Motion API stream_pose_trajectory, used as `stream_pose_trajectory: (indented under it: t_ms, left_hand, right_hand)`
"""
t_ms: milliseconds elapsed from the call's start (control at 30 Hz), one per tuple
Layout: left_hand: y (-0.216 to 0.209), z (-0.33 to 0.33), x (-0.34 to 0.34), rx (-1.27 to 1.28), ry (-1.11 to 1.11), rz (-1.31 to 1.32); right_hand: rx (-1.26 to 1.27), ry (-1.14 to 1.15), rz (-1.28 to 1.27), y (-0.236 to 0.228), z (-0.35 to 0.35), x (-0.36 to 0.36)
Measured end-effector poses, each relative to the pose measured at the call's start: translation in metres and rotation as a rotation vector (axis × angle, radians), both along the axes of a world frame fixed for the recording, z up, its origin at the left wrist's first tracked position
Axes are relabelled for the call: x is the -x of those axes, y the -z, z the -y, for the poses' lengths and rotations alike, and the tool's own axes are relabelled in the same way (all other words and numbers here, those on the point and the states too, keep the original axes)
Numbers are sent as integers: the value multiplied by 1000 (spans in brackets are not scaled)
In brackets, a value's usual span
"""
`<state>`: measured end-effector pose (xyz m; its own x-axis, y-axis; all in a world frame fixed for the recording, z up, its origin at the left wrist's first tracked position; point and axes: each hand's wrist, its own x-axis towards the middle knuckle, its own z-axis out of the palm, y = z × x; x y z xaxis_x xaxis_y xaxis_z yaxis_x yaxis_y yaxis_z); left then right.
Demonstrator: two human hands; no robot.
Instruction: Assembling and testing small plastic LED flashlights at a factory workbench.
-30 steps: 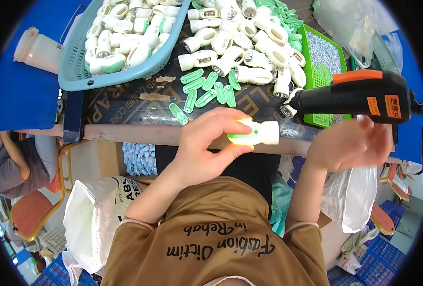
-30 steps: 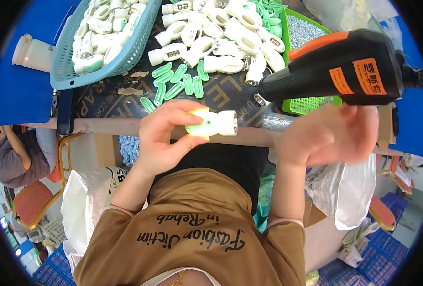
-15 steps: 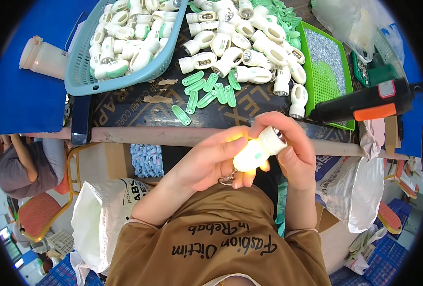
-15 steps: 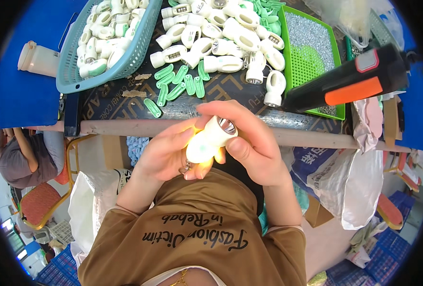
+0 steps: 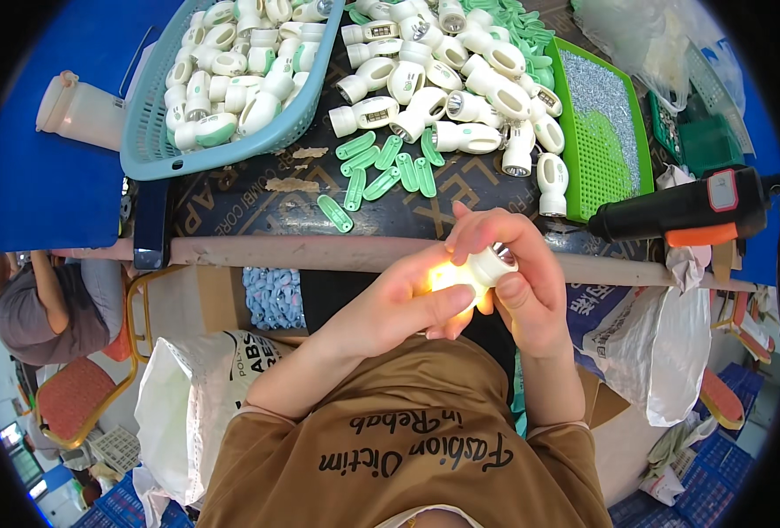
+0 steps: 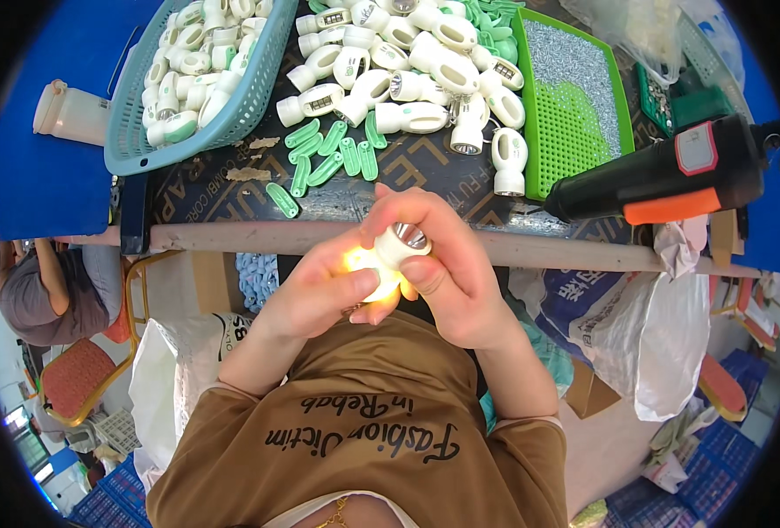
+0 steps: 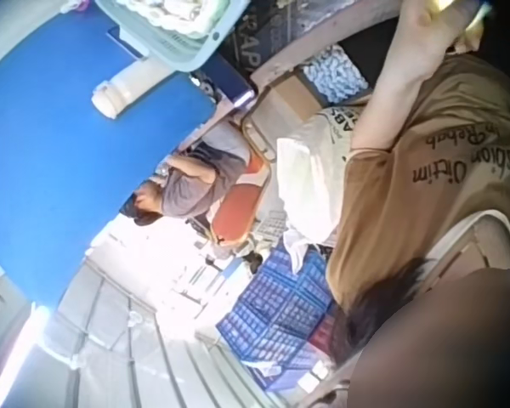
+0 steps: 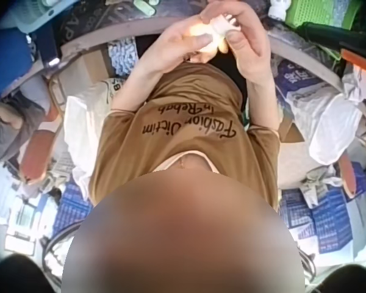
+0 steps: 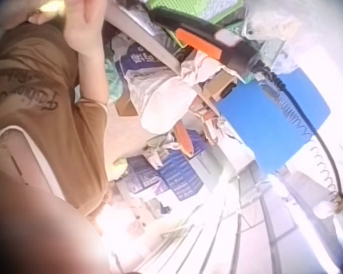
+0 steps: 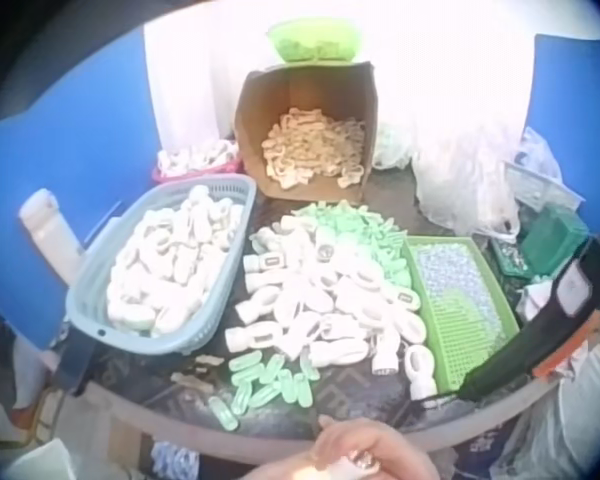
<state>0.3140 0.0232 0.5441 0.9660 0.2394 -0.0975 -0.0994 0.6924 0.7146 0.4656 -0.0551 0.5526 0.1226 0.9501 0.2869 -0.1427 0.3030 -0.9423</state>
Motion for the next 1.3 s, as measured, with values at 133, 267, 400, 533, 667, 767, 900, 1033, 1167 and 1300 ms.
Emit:
stream_pose_trajectory:
  t_ms: [133, 267, 400, 533, 667, 767, 900, 1033, 1167, 1300]
  left_hand:
    - [-12, -2, -1, -16, -20, -10]
    - [-9, 2, 0, -85, -39, -7]
    - [-7, 5, 0, -54, -75, 14]
    - [-8, 3, -1, -63, -50, 16]
    - [-10, 2, -2, -64, -31, 17]
    - [-11, 3, -3, -51, -38, 26]
    - [-13, 4, -3, -33, -43, 14]
    - [-11, 5, -3, -18, -41, 41]
    - [-11, 3, -2, -30, -30, 29]
    - [-12, 3, -1, -19, -22, 24]
  right_hand:
    - [103, -15, -110, -6, 3, 4]
    - [40, -34, -88, -8, -1, 2]
    - [17, -15, -88, -6, 0, 3]
    - [19, 4, -79, -4, 0, 3]
    - [11, 10, -80, -4, 1, 2]
    - [9, 21, -73, -5, 1, 3]
    - [12, 8, -96, -5, 1, 2]
    - [7, 13, -98, -4, 1, 2]
    - [3, 6, -93, -4, 1, 3]
    - [9, 11, -93, -5, 1, 4]
